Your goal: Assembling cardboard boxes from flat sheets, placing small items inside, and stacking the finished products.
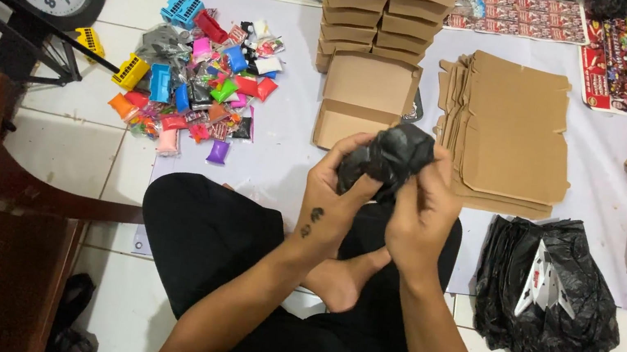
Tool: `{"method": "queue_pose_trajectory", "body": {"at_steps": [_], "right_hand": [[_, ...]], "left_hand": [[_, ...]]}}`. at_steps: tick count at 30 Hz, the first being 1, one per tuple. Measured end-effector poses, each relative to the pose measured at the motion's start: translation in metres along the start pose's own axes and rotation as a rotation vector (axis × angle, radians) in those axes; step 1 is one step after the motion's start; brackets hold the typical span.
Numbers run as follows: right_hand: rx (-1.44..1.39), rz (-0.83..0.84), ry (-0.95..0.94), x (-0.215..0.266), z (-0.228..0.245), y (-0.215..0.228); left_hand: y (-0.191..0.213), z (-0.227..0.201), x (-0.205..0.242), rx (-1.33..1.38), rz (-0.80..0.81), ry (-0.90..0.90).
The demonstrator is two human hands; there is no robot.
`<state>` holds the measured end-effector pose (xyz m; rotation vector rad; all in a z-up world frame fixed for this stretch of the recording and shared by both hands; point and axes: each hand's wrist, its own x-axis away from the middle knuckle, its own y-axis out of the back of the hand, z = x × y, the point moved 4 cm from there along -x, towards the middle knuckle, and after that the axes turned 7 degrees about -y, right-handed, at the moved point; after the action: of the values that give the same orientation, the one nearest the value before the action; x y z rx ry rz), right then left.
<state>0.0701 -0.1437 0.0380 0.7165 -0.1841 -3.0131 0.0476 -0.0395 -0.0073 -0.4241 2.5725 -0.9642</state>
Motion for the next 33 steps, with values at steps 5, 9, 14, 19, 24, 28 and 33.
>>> {"method": "queue_pose_trajectory", "body": {"at_steps": [5,9,14,19,24,28,33], "right_hand": [[-0.05,0.113,-0.123,0.015,-0.04,0.003],[0.001,0.001,-0.106,0.001,-0.018,-0.002],[0.057,-0.014,-0.109,0.004,-0.028,-0.002],[0.104,-0.054,-0.112,0.006,-0.052,-0.006],[0.146,-0.07,-0.211,0.005,-0.079,-0.017],[0.205,-0.064,-0.266,0.001,-0.103,-0.021],[0.27,0.003,-0.289,-0.006,-0.125,-0.036]], "left_hand": [[-0.018,-0.016,0.002,-0.737,-0.026,-0.343],[-0.026,-0.018,0.009,-0.665,0.116,-0.361],[0.0,-0.004,-0.002,-0.748,0.145,-0.247],[0.008,0.018,-0.003,-0.691,0.107,-0.149],[0.02,0.04,-0.001,-0.675,-0.026,-0.132],[0.036,0.056,-0.011,-0.69,-0.134,-0.033],[0.07,0.087,-0.035,-0.692,-0.309,0.086]]}}
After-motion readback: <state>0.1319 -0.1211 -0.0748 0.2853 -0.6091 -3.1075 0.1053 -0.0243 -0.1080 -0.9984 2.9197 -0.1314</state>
